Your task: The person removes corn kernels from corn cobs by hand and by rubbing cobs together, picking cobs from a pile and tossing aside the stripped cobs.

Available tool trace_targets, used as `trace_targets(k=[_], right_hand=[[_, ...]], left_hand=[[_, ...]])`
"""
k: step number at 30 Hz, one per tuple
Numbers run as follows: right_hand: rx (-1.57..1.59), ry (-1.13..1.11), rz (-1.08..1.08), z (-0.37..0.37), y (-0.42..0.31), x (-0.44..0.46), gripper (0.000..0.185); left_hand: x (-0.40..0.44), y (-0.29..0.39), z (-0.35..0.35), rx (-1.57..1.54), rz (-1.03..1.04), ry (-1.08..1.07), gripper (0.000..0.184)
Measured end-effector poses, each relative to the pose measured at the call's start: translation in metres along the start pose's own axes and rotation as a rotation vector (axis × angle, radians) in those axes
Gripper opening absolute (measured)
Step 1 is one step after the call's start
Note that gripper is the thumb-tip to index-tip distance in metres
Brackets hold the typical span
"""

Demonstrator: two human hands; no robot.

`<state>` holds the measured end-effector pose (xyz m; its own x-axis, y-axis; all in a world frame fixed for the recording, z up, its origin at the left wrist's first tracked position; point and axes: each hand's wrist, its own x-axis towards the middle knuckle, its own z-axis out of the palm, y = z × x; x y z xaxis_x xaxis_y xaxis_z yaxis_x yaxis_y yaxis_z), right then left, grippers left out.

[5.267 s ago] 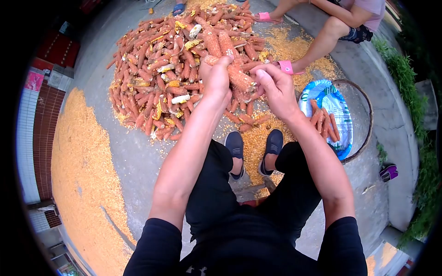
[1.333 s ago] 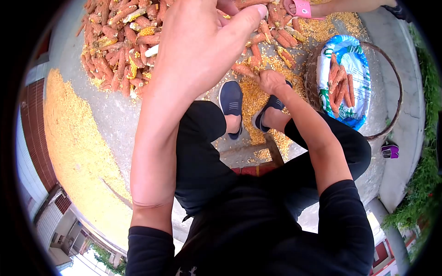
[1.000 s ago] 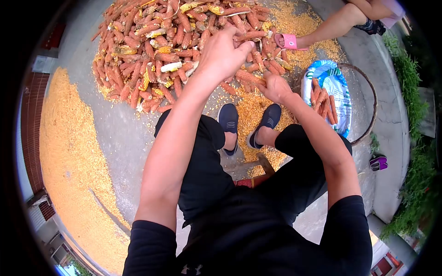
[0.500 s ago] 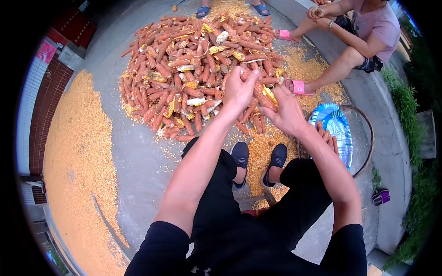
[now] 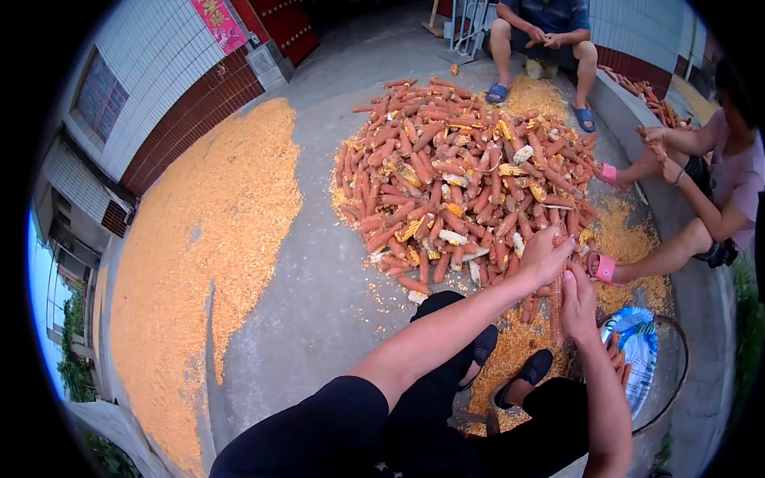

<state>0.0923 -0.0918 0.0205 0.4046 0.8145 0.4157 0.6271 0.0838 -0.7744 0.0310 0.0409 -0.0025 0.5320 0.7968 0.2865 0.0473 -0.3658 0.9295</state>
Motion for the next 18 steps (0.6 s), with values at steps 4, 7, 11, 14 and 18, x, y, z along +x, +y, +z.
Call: trace_targets(k=[4,7,11,14,18], right_hand=[[0.004,-0.082,0.109,-0.009,-0.003,-0.002,0.03],[0.119,-0.104,0.166,-0.007,0.008,-0.004,0.031],[0.286,-0.143,0.345,-0.006,0.014,-0.005,0.029],[0.543,-0.116,0.587,0.008,0.031,-0.008,0.027],[0.708,-0.111,0.685,0.006,0.037,-0.007,0.029]], left_hand=[[-0.004,0.007,0.0,-0.156,-0.08,-0.031,0.032],[-0.006,0.009,0.0,-0.264,-0.06,-0.035,0.024],[-0.007,0.011,0.0,-0.383,-0.045,-0.093,0.02],[-0.005,0.002,0.004,-0.486,-0.002,-0.132,0.021],[-0.005,0.018,-0.003,-0.447,0.01,-0.138,0.021]])
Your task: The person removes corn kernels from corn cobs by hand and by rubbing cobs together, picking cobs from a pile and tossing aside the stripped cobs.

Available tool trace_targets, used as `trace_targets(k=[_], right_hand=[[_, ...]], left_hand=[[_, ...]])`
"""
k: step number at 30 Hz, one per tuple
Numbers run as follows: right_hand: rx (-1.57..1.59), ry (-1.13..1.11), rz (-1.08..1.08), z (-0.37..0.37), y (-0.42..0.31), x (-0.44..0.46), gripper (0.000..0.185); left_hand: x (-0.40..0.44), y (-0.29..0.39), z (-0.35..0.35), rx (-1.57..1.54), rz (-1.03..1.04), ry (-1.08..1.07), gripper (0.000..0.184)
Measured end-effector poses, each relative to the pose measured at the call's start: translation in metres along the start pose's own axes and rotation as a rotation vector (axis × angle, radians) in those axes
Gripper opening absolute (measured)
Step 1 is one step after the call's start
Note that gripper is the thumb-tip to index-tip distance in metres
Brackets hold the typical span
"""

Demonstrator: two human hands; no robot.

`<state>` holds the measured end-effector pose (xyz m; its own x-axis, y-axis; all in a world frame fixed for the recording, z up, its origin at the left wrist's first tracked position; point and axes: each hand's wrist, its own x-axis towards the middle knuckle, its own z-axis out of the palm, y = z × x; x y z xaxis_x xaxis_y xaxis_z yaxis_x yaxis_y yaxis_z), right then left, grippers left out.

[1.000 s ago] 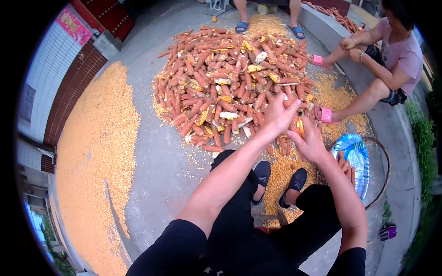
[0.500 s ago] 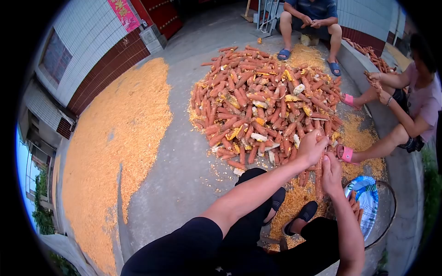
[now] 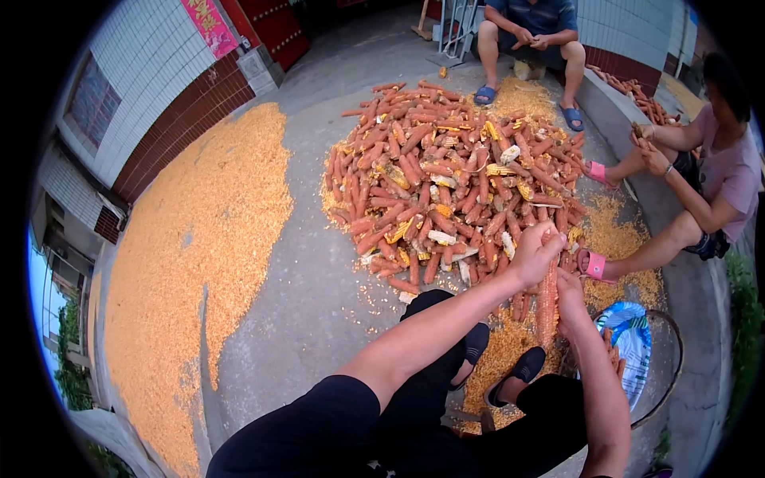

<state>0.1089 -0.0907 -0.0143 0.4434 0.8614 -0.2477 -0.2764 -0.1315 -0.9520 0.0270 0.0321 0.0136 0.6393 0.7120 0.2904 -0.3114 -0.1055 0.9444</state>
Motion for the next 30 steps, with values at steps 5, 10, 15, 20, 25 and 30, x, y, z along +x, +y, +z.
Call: trace_targets(k=[5,10,15,20,25,30], right_hand=[[0.021,-0.022,0.07,-0.008,-0.018,-0.002,0.043],[0.033,-0.244,0.117,-0.004,-0.03,-0.015,0.046],[-0.879,0.035,-0.549,0.009,-0.038,-0.026,0.04],[-0.986,0.114,-0.653,0.015,-0.027,-0.028,0.038],[-0.948,0.045,-0.533,0.021,-0.029,-0.033,0.033],[-0.805,0.082,-0.565,0.016,-0.013,-0.02,0.034]], left_hand=[[0.009,0.01,-0.003,-0.273,-0.098,0.155,0.021],[0.017,-0.007,-0.022,-0.057,-0.037,0.244,0.021],[0.018,0.0,-0.025,-0.142,-0.032,0.31,0.015],[0.016,0.005,-0.023,-0.466,-0.318,0.301,0.007],[0.012,0.004,-0.018,-0.443,-0.285,0.33,0.012],[0.012,-0.003,-0.022,-0.419,-0.237,0.273,0.012]])
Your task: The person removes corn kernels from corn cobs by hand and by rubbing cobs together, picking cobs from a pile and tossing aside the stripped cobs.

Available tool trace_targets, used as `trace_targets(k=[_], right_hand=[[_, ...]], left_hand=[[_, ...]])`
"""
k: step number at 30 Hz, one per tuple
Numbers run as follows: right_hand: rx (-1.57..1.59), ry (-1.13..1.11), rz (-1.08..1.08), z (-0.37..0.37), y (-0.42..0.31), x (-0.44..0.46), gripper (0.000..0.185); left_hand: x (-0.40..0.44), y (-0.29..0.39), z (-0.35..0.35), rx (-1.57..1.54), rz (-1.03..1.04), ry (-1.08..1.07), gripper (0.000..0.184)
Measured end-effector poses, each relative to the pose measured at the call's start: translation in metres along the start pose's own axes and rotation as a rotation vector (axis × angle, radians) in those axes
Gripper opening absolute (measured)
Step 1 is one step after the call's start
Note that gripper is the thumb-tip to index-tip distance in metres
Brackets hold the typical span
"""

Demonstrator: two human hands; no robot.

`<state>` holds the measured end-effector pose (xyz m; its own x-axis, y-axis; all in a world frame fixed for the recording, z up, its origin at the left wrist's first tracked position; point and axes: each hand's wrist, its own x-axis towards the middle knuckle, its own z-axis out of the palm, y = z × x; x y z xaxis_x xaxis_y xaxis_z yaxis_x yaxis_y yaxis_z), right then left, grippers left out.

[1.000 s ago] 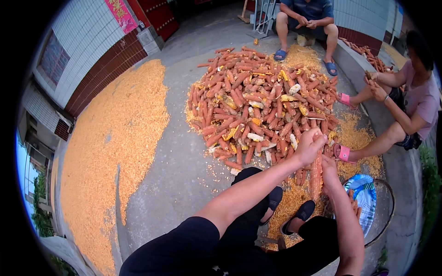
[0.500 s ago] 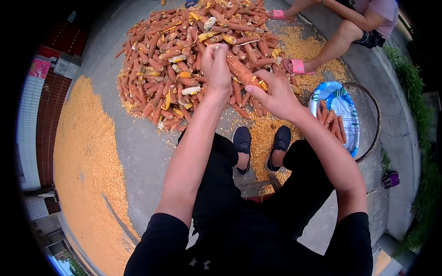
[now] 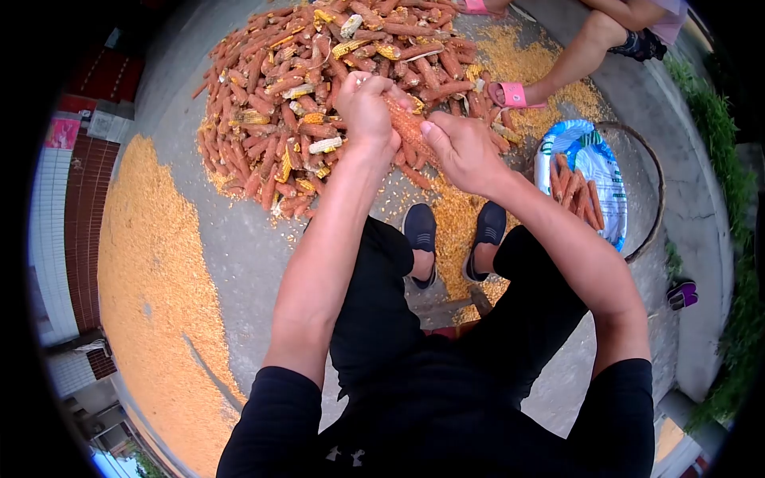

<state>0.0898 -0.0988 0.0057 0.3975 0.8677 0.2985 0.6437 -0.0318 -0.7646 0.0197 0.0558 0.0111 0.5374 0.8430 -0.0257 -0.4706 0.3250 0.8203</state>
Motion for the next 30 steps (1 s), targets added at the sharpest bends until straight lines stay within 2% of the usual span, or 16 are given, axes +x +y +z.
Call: trace_targets(k=[1,5,8,11,14,15,18,19,22,25,28,29,30], right_hand=[[0.023,0.019,-0.013,0.003,0.004,0.0,0.034],[0.311,0.038,0.163,0.019,0.027,0.003,0.034],[0.382,-0.082,0.282,0.014,0.025,0.004,0.037],[0.497,-0.144,0.557,0.004,0.021,0.007,0.04],[0.512,-0.313,0.643,-0.014,0.019,0.011,0.042],[0.477,-0.356,0.478,-0.013,0.027,0.01,0.046],[0.357,-0.269,0.316,-0.008,0.036,0.01,0.05],[0.453,-0.286,0.319,-0.014,0.031,0.01,0.055],[0.871,-0.348,0.461,-0.022,0.015,0.009,0.052],[0.753,-0.431,0.344,-0.021,0.022,0.006,0.048],[0.689,-0.285,0.419,-0.044,0.017,0.002,0.041],[0.616,-0.309,0.423,-0.056,0.032,0.003,0.037],[0.642,-0.288,0.43,-0.069,0.033,0.0,0.036]], left_hand=[[0.0,0.0,0.0,-0.008,0.002,-0.021,0.012],[-0.001,0.004,-0.003,-0.093,-0.039,-0.102,0.012],[0.005,0.004,-0.008,-0.203,-0.125,-0.176,0.01],[0.018,0.006,-0.021,-0.386,-0.253,-0.259,0.017],[0.016,0.017,-0.02,-0.426,-0.232,-0.288,0.021],[0.019,0.019,-0.023,-0.467,-0.261,-0.36,0.027],[0.021,0.016,-0.023,-0.466,-0.272,-0.32,0.029],[0.02,0.016,-0.022,-0.45,-0.265,-0.325,0.031],[0.012,0.015,-0.013,-0.407,-0.215,-0.295,0.033],[0.013,0.01,-0.013,-0.34,-0.199,-0.2,0.024],[0.019,0.001,-0.012,0.042,-0.081,0.051,0.016],[0.018,0.001,-0.012,0.115,-0.065,0.078,0.011],[0.009,0.007,-0.002,0.205,-0.05,0.092,0.014]])
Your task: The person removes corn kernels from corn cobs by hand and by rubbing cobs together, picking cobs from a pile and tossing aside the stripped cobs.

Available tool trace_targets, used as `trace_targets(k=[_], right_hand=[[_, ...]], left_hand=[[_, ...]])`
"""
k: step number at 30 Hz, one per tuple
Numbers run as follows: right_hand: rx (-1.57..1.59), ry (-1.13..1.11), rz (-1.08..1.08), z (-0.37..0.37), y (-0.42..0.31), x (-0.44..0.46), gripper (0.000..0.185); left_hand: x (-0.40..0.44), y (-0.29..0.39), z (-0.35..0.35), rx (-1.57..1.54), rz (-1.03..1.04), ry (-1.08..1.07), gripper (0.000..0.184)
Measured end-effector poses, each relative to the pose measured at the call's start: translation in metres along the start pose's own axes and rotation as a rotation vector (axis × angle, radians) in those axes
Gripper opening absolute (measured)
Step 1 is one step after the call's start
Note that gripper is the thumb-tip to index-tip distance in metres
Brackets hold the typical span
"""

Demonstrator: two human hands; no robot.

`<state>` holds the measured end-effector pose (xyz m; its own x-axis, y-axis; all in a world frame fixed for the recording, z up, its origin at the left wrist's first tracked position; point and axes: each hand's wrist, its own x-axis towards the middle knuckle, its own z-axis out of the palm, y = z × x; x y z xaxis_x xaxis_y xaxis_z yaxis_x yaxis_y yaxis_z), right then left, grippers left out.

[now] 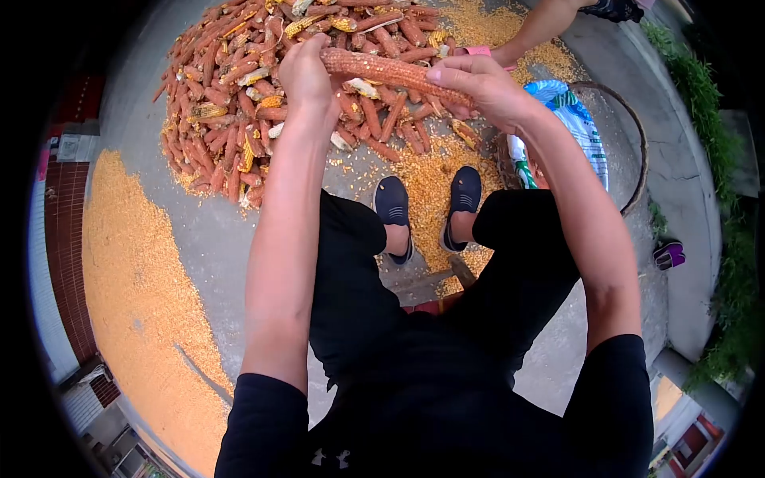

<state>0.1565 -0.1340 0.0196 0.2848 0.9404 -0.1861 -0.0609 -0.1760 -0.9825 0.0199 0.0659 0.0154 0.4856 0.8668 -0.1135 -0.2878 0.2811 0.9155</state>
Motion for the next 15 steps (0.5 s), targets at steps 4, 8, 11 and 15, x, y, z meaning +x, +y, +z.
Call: trace_targets(k=[4,8,11,15], right_hand=[[0.027,0.255,0.153,-0.063,0.027,-0.034,0.034],[0.246,0.497,0.31,-0.11,0.065,-0.101,0.027],[0.454,0.596,0.354,-0.13,0.095,-0.153,0.024],[0.517,0.645,0.374,-0.144,0.115,-0.195,0.026]], left_hand=[[0.004,-0.001,-0.01,0.181,-0.085,-0.12,0.019],[0.008,-0.005,-0.01,0.217,-0.123,-0.23,0.022],[0.004,-0.003,-0.012,0.287,-0.119,-0.282,0.021],[-0.002,-0.001,-0.009,0.333,-0.112,-0.294,0.02]])
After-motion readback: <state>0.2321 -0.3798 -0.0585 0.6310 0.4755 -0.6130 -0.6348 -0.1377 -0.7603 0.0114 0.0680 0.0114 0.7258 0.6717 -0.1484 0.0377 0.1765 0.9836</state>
